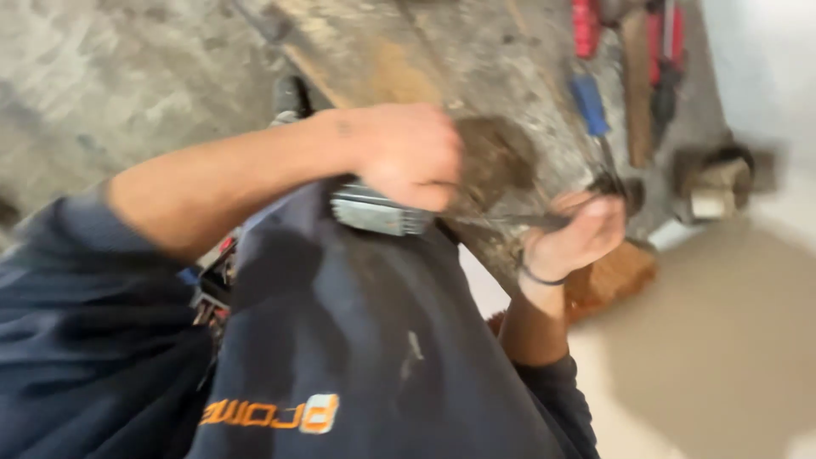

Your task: The person sits on the workshop floor with a finned metal motor component on their lap. They scrape and pry at the component with a screwdriver and a file, rotate the part to reach different sides, and continue filing and working the gear-like ring by hand.

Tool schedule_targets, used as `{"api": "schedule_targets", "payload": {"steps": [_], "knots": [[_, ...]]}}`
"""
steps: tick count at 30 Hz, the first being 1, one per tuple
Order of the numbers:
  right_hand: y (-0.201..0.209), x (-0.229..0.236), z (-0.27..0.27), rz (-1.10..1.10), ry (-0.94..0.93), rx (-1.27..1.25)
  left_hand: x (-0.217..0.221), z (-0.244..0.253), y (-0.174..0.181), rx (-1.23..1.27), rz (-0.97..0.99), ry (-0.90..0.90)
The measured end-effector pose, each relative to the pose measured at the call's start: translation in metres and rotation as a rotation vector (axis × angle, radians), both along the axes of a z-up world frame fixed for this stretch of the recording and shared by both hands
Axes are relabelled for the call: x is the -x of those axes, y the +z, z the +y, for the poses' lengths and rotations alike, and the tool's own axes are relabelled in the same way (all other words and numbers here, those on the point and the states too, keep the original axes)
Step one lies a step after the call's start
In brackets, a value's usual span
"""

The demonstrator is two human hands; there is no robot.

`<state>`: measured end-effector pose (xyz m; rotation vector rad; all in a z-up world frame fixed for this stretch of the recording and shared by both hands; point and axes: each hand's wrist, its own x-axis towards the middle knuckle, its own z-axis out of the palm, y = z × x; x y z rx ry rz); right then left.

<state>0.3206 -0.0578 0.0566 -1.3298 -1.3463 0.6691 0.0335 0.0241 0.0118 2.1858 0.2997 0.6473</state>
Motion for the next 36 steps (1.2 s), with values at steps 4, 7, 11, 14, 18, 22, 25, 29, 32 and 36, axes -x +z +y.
{"api": "schedule_targets", "payload": {"steps": [4,7,11,14,18,22,25,29,32,36], "knots": [[0.013,-0.06,0.016,0.175,-0.148,-0.049,0.008,0.004,-0.012,-0.001,-0.191,-0.054],[-0.027,-0.097,0.007,-0.079,-0.401,0.039,0.006,0.01,-0.004,0.042,-0.178,-0.095],[-0.082,-0.112,-0.01,-0.251,-0.332,0.192,0.006,0.014,0.017,0.033,-0.065,-0.034],[-0.055,-0.09,-0.001,-0.416,-0.337,0.327,0.01,0.005,0.026,0.011,-0.045,0.067],[-0.015,-0.08,0.028,-0.932,-0.259,0.133,0.011,-0.014,0.042,0.126,0.126,0.384],[0.008,-0.093,0.077,-0.752,-0.324,0.228,0.017,-0.022,0.039,0.39,0.344,0.483],[0.03,-0.105,0.119,-0.765,-0.349,0.271,0.029,-0.029,0.024,0.47,0.273,0.48],[0.018,-0.142,0.161,-1.145,-0.201,0.139,0.042,-0.038,-0.001,0.488,0.088,0.509],[-0.003,-0.184,0.176,-1.2,-0.122,0.25,0.053,-0.045,-0.02,0.461,-0.061,0.502],[0.013,-0.185,0.175,-0.977,-0.001,0.392,0.063,-0.045,-0.025,0.407,-0.116,0.432]]}}
